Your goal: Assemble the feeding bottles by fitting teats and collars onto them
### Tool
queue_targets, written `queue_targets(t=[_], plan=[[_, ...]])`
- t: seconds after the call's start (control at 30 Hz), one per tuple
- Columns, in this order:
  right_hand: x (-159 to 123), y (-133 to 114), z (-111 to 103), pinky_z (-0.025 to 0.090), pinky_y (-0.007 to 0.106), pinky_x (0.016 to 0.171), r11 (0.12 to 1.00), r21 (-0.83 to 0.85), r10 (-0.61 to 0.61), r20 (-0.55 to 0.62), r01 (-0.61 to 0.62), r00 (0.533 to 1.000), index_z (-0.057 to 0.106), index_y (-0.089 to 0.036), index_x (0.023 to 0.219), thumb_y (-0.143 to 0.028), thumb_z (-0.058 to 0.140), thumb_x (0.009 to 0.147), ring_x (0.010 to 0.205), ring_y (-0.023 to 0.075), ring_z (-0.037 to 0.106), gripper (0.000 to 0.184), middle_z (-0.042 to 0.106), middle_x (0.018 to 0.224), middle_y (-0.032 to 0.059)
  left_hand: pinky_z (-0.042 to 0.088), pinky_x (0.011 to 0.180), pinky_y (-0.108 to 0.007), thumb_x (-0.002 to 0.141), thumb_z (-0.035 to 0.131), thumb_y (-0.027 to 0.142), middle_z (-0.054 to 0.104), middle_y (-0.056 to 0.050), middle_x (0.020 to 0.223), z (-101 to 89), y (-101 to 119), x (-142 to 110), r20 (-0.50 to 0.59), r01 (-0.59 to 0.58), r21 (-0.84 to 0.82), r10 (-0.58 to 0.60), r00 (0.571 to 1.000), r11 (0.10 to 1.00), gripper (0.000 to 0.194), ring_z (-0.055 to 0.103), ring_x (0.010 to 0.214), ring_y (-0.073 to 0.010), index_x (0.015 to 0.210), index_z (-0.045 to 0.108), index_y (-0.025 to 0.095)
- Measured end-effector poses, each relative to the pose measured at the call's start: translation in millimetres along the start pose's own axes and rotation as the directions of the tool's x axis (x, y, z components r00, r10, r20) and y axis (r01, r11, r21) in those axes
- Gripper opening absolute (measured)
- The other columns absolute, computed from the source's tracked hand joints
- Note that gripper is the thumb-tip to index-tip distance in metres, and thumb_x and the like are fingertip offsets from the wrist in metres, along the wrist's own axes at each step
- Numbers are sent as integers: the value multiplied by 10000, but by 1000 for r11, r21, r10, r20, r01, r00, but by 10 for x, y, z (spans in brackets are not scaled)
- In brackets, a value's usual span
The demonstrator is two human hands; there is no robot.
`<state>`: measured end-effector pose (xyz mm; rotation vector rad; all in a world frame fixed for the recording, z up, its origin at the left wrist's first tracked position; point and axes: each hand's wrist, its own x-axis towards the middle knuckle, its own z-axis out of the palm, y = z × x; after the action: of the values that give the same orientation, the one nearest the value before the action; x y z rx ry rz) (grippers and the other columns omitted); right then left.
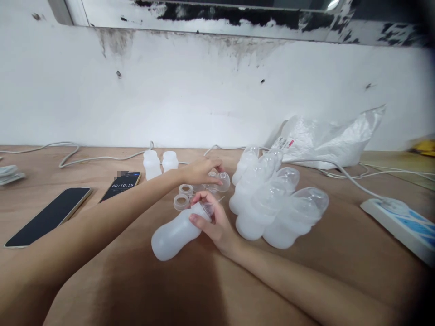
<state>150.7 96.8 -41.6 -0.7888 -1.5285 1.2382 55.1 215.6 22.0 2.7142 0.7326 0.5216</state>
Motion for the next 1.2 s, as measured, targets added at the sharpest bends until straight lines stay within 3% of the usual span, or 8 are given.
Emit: queue_targets(t=[0.27, 0.37, 0.47, 0.57, 0.7, 0.87, 1.03, 1.2], plan=[[-4, -20, 48, 450, 310, 693, 965, 258, 35, 45, -46, 998, 414, -255, 941, -257, 740, 584, 773, 155, 548, 483, 494, 887, -3, 437, 814, -335, 770, 570, 352, 612, -58, 1000, -186, 136, -404, -174, 43, -84, -57, 983, 996, 278, 568, 933, -199, 972, 527, 167], [-8, -31, 54, 442, 300, 688, 940, 331, 74, 47, -86, 996, 431, -257, 1010, -292, 721, 638, 794, 165, 572, 472, 567, 875, 10, 413, 887, -341, 747, 618, 281, 596, -57, 984, -143, 249, -627, -385, -18, -297, -103, 917, 955, 268, 558, 961, -194, 975, 536, 169], [-27, -73, 48, 429, 283, 669, 945, 321, 50, 43, -62, 998, 478, -242, 1044, -362, 593, 775, 863, 180, 556, 317, 593, 872, 35, 452, 816, -298, 750, 623, 219, 573, -21, 956, -19, 323, -850, -489, -92, -673, -348, 800, 734, 210, 568, 905, -159, 942, 542, 201], [-58, -168, 44, 416, 269, 616, 980, 201, -7, 30, 1, 1000, 475, -261, 1070, -401, 518, 822, 787, 159, 531, 288, 566, 897, 27, 464, 767, -271, 774, 595, 231, 582, -15, 935, 76, 358, -1019, -433, -161, -877, -598, 674, 453, 158, 569, 881, -146, 924, 559, 195], [-86, -324, 56, 421, 296, 671, 980, -180, -86, 28, 89, 996, 432, -280, 1061, -397, 494, 836, 743, 150, 518, 261, 540, 864, 4, 480, 687, -258, 774, 585, 273, 605, -43, 911, 23, 392, -1106, -285, -180, -958, -708, 646, 222, 173, 588, 824, -156, 888, 589, 144], [-52, -379, 75, 438, 351, 728, 889, -448, -85, 51, 99, 995, 370, -250, 1112, -390, 510, 821, 800, 181, 533, 351, 544, 923, 30, 476, 667, -235, 773, 593, 262, 621, -30, 887, -94, 462, -1092, -358, -212, -931, -624, 694, 298, 151, 581, 795, -138, 883, 613, 161], [-43, -316, 80, 463, 379, 724, 877, -478, -43, 33, 54, 999, 322, -265, 1147, -465, 607, 733, 827, 200, 547, 541, 553, 953, 34, 454, 737, -239, 785, 599, 277, 614, -8, 845, -61, 531, -1102, -385, -182, -900, -526, 758, 396, 162, 560, 798, -123, 919, 614, 187], [-37, -286, 78, 457, 426, 792, 868, -491, -63, 26, 68, 998, 313, -260, 1195, -481, 631, 705, 943, 234, 538, 624, 538, 1074, 60, 444, 803, -268, 795, 596, 281, 602, -21, 952, -108, 603, -1145, -502, -194, -779, -407, 763, 597, 201, 551, 904, -148, 985, 586, 216]])
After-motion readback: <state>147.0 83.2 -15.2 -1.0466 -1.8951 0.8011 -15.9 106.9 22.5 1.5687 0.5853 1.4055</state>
